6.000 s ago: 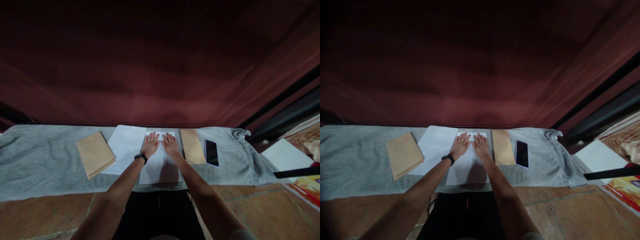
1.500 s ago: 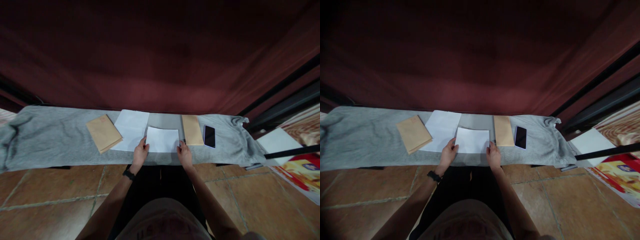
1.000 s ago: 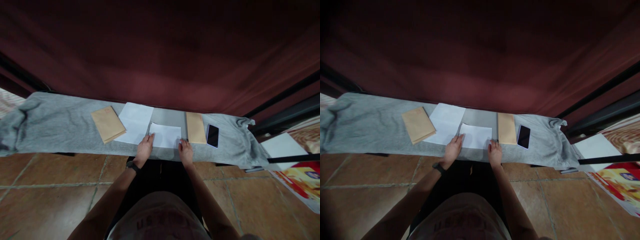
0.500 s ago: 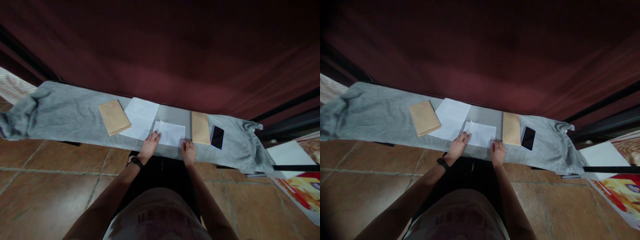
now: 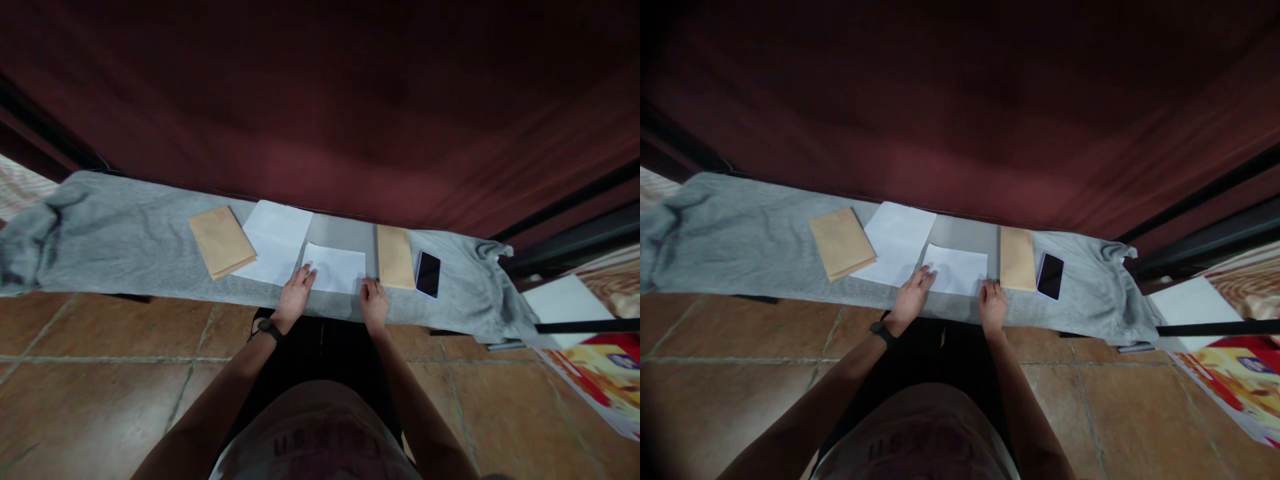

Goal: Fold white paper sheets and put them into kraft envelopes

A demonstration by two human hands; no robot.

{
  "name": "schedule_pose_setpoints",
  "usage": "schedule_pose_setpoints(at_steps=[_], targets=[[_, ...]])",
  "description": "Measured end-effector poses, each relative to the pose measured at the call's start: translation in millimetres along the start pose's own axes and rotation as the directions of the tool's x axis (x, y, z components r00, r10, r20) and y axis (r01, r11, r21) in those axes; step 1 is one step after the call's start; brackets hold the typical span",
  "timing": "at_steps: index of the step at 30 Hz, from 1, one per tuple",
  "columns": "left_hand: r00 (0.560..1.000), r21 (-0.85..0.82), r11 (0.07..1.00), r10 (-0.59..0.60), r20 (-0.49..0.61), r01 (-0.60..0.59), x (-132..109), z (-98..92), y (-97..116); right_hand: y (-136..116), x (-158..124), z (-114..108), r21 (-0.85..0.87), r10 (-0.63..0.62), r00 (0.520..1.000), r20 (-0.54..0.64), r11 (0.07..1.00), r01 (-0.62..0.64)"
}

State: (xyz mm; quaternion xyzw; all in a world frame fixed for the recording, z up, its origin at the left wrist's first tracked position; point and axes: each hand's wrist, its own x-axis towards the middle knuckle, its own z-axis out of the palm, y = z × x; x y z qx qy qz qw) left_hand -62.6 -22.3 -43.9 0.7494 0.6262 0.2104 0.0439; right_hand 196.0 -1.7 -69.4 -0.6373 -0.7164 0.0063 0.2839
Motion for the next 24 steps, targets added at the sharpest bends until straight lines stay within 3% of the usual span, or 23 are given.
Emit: schedule_pose_setpoints(at_steps=[10, 24], targets=[[0.972, -0.275, 0.961, -0.101, -0.211, 0.040, -0.5, 11.1, -13.5, 1.4, -2.6, 2.9, 0.044, 0.012, 0.999, -0.035, 0.999, -0.011], [0.980, -0.246, 0.969, -0.062, -0.188, 0.014, -2.3, 17.0, -16.8, -3.2, -2.1, 0.0, -0.032, 0.011, 1.000, -0.010, 0.999, -0.012]])
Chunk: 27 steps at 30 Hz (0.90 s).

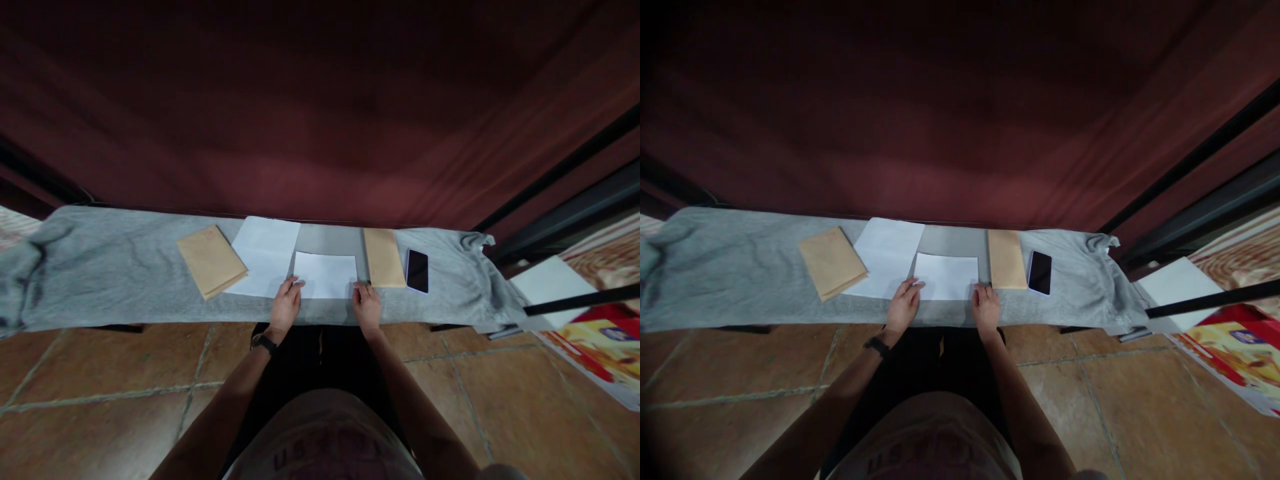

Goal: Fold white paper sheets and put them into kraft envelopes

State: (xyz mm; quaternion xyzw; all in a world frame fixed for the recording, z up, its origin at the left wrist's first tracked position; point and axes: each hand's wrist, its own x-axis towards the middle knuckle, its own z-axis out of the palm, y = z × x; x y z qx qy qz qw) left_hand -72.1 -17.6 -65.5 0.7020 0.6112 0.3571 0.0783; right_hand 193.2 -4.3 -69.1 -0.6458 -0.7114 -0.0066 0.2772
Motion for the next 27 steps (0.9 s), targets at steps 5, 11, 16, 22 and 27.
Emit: schedule_pose_setpoints(at_steps=[5, 11, 16, 22, 27], targets=[[1.000, 0.017, 1.000, -0.003, 0.014, 0.003, 1.0, -2.9, 2.8, -1.7, -0.2, -1.3, 0.000, 0.005, 1.000, 0.002, 1.000, -0.005], [0.999, 0.044, 0.999, -0.010, 0.037, 0.008, 1.3, -3.8, 4.4, -3.1, -0.2, -1.8, -0.009, -0.001, 1.000, -0.014, 1.000, 0.001], [0.998, 0.068, 0.998, -0.018, 0.054, 0.014, 0.7, -3.3, 4.3, -3.2, -0.3, -1.5, -0.018, -0.007, 1.000, -0.005, 1.000, 0.007], [1.000, 0.107, 0.994, -0.009, 0.016, 0.007, -0.3, -4.5, 8.3, -4.7, -0.1, -4.2, -0.002, -0.001, 1.000, -0.006, 1.000, 0.001], [1.000, 0.204, 0.979, 0.002, 0.030, -0.008, 1.6, -9.5, 11.9, -12.7, 0.1, -8.5, 0.017, -0.001, 1.000, -0.014, 1.000, 0.001]])
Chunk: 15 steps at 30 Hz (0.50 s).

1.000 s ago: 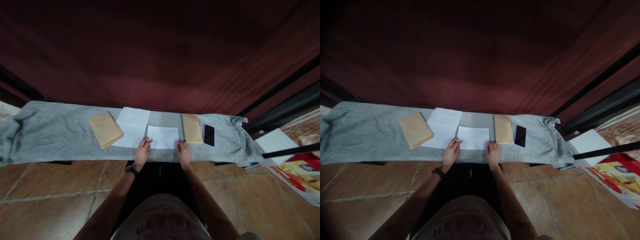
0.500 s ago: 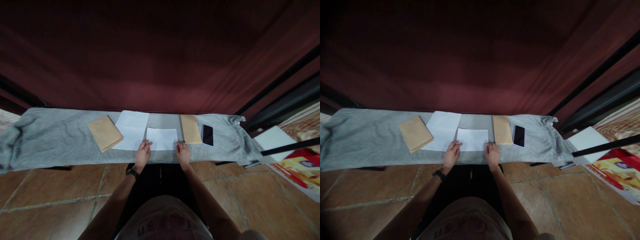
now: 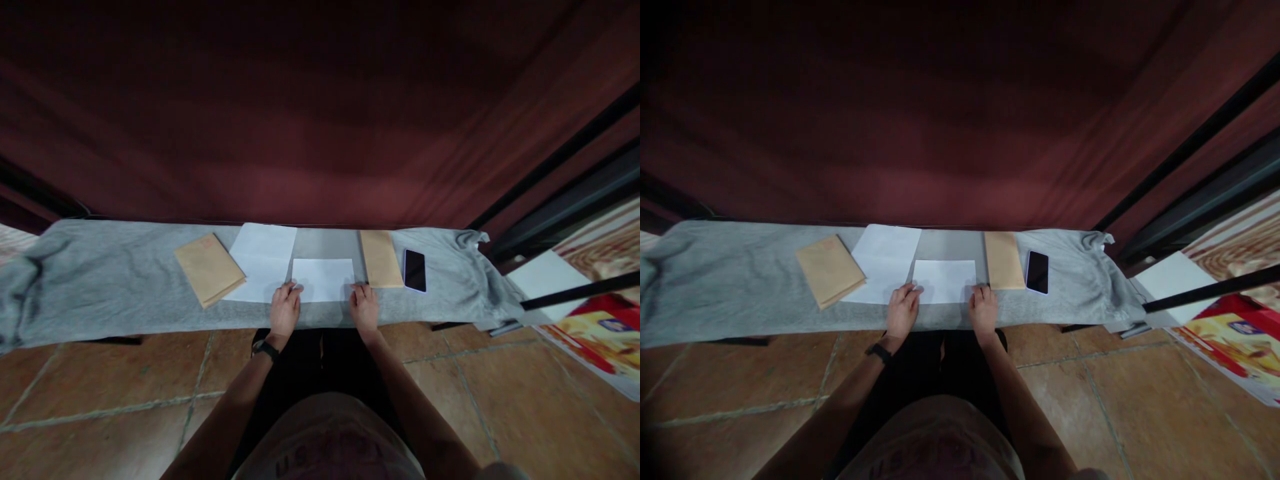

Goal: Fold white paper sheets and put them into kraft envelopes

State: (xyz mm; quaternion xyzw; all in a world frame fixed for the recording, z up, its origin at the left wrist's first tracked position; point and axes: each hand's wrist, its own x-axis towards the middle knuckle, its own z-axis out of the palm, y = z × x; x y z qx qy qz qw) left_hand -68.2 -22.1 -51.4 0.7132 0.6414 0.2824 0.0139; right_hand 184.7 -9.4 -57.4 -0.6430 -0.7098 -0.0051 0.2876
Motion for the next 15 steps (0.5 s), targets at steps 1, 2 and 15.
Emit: schedule_pose_setpoints(at_steps=[1, 2, 15], targets=[[1.000, 0.019, 1.000, 0.011, 0.012, -0.012, 1.0, -1.1, 1.4, -4.1, 0.1, 0.0, 0.023, -0.005, 1.000, -0.003, 1.000, 0.005], [0.999, 0.032, 0.999, 0.024, 0.022, -0.025, 2.0, -1.9, 3.8, -9.3, 0.2, 0.6, 0.056, -0.014, 1.000, -0.004, 0.998, 0.014], [0.964, 0.083, 0.980, 0.161, 0.214, -0.182, -21.1, 20.8, 54.1, -68.5, -17.2, 11.6, 0.190, -0.271, 0.934, 0.234, 0.955, 0.230]])
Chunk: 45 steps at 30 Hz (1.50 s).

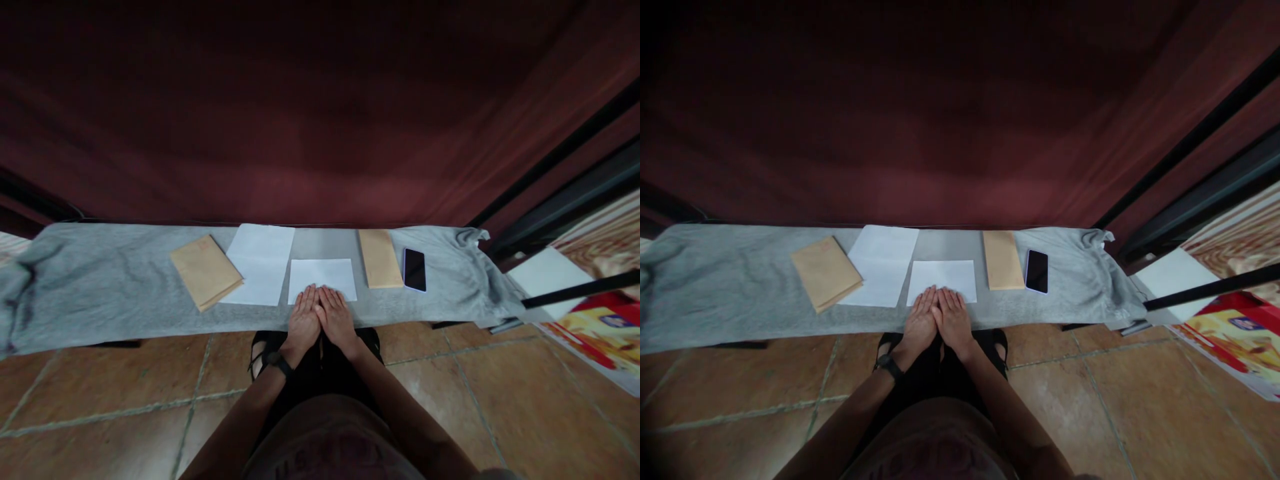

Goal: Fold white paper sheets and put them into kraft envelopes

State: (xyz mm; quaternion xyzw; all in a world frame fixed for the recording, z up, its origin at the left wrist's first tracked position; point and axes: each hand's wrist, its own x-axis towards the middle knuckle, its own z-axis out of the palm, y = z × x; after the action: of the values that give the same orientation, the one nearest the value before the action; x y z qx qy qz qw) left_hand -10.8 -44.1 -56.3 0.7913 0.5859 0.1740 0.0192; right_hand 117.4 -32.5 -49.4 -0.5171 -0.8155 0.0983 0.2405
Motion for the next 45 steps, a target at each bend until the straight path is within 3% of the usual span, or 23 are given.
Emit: schedule_pose_setpoints(at_steps=[30, 35, 40, 45], targets=[[0.966, 0.005, 0.975, -0.218, -0.138, 0.221, -21.3, -16.1, -13.7, 48.0, -36.2, -13.8, -0.234, 0.122, 0.988, -0.090, 0.962, -0.140], [0.984, 0.027, 0.985, -0.166, -0.065, 0.168, -0.7, -15.8, 7.7, 47.1, -35.4, -13.7, -0.269, 0.130, 0.989, -0.073, 0.952, -0.145], [0.996, 0.006, 0.998, -0.064, 0.066, 0.064, 33.7, 3.4, 32.1, 46.5, -34.2, -14.4, -0.296, 0.128, 0.990, -0.061, 0.945, -0.140], [0.994, 0.007, 0.999, -0.048, 0.095, 0.048, 53.6, 16.9, 21.1, 47.8, -34.0, -15.2, -0.307, 0.090, 0.993, -0.082, 0.945, -0.111]])
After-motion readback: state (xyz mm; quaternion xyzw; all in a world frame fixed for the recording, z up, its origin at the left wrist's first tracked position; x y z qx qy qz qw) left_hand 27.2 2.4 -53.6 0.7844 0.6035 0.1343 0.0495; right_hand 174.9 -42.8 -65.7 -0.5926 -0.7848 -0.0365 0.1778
